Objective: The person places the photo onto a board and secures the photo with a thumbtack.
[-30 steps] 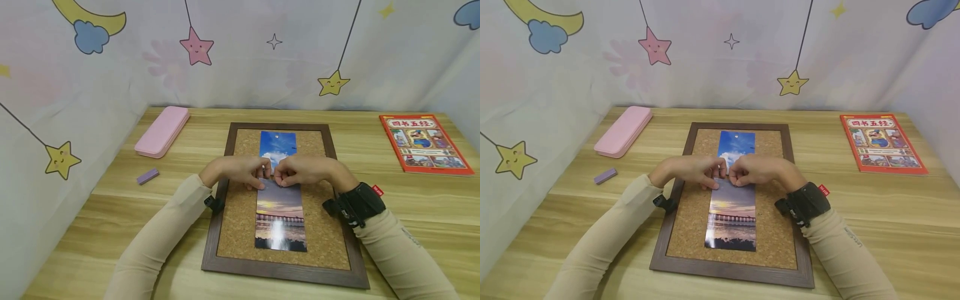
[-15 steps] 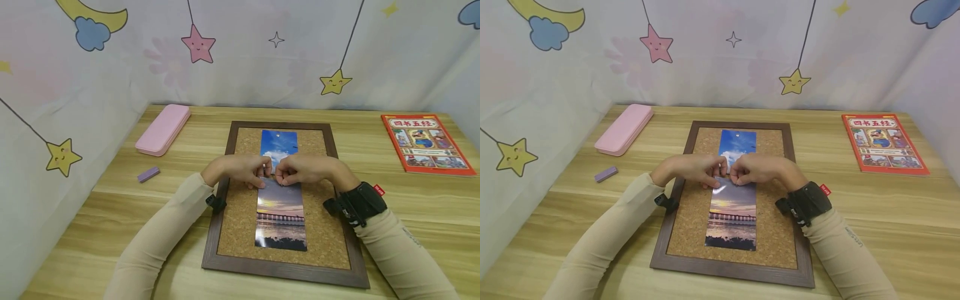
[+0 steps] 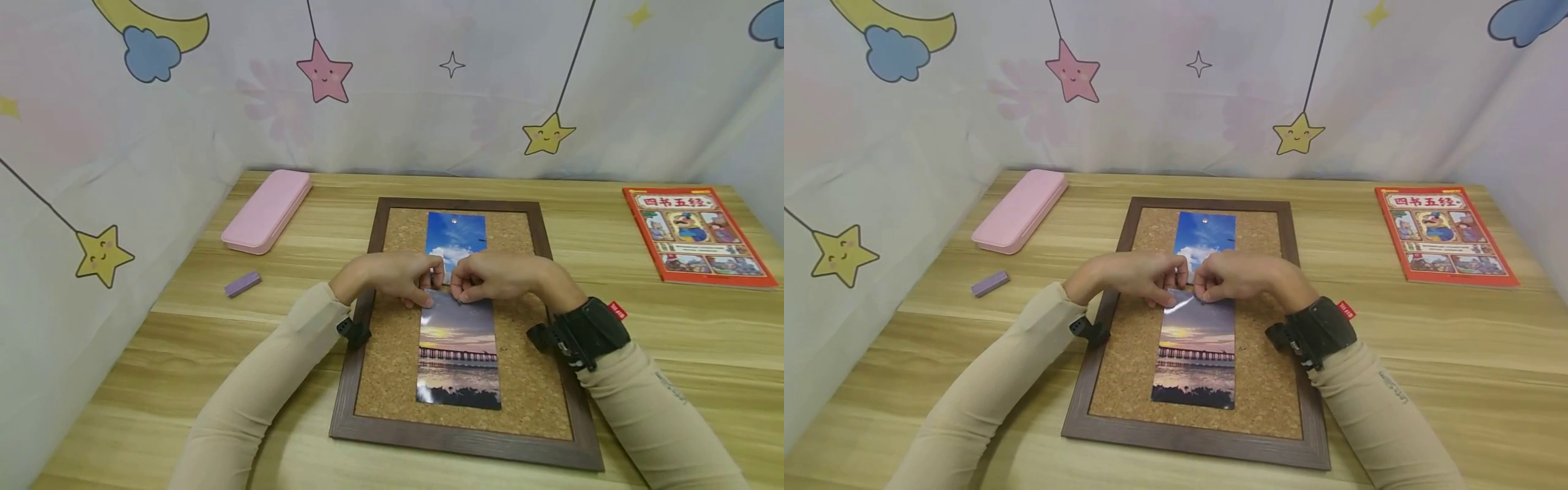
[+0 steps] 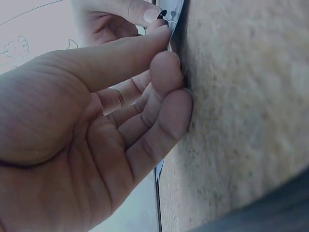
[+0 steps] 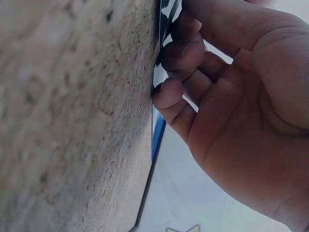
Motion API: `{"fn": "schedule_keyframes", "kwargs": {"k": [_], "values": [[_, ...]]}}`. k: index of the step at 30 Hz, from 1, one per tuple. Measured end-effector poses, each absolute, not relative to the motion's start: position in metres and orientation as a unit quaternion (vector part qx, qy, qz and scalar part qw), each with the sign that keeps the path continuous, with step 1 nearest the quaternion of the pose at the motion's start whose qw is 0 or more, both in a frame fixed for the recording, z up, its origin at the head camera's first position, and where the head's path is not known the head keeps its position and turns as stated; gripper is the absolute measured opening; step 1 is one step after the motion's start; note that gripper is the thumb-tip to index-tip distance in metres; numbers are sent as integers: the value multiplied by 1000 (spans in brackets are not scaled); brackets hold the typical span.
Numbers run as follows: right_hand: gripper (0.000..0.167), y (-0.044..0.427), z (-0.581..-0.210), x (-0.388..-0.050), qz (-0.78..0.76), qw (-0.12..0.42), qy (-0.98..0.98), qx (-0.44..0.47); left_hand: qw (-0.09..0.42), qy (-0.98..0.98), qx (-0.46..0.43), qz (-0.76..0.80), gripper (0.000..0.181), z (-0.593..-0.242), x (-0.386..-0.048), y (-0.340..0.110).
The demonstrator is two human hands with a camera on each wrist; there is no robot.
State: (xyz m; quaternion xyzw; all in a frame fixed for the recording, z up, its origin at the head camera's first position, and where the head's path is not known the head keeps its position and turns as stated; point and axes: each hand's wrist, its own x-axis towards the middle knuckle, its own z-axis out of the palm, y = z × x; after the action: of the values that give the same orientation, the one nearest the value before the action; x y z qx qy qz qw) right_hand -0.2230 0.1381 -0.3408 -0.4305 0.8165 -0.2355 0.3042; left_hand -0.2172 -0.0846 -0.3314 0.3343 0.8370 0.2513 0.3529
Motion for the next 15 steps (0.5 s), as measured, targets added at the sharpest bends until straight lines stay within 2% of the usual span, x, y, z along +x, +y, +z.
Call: {"fn": "schedule_keyframes", "kwargs": {"k": [15], "values": [[7, 134, -343, -221, -232, 282, 834, -413, 351, 839, 336, 245, 22, -332, -218, -84]]}}
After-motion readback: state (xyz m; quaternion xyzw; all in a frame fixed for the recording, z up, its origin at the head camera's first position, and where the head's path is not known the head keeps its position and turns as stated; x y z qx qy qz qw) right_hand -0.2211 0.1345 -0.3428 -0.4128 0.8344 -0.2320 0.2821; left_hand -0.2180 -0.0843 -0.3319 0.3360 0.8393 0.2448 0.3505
